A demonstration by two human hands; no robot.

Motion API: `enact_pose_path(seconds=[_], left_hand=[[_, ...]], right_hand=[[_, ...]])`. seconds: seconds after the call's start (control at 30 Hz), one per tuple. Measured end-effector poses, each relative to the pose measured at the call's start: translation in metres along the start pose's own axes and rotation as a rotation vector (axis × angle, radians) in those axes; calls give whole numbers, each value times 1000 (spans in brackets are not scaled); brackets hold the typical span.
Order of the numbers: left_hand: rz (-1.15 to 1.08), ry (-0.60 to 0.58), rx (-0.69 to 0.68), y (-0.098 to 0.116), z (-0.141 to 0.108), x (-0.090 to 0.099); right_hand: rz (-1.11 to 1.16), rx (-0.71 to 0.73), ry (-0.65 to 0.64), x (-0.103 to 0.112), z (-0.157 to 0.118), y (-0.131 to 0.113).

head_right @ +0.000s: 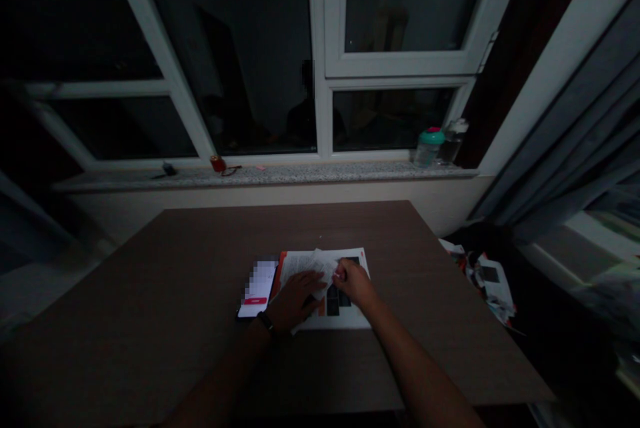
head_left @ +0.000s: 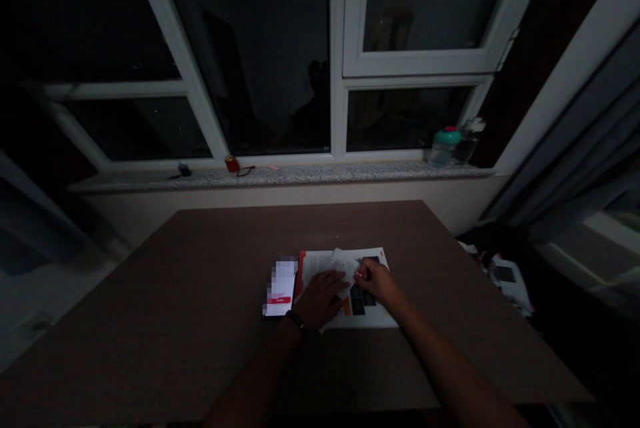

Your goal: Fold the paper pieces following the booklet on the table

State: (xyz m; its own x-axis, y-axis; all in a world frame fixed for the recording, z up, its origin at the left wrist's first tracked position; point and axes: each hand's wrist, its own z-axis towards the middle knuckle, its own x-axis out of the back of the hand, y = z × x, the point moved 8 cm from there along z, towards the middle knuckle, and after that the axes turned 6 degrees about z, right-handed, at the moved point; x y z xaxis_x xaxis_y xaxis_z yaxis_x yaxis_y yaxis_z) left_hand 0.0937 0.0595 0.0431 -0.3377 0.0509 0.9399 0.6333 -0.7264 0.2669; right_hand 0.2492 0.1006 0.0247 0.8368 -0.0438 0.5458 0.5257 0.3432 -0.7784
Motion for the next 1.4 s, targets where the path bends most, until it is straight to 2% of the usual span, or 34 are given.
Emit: enact_pose_path(seconds=[0.17,0.57,0.77,1.07,1.4], left_hand=[[4,1,8,0,1,1],[-18,-6,12,0,1,3],[-15,-7,15,-1,0,3],[18,1,19,-4,-1,-2],[133,-54,104,-8,-2,-5]], right_hand=[[17,43,-102,-11,-4,-6],[-129,-53,145,22,2,6],[-200,-39,235,31,2,8],[-126,-78,270,37,-1,20],[5,-39,220,35,-1,6]])
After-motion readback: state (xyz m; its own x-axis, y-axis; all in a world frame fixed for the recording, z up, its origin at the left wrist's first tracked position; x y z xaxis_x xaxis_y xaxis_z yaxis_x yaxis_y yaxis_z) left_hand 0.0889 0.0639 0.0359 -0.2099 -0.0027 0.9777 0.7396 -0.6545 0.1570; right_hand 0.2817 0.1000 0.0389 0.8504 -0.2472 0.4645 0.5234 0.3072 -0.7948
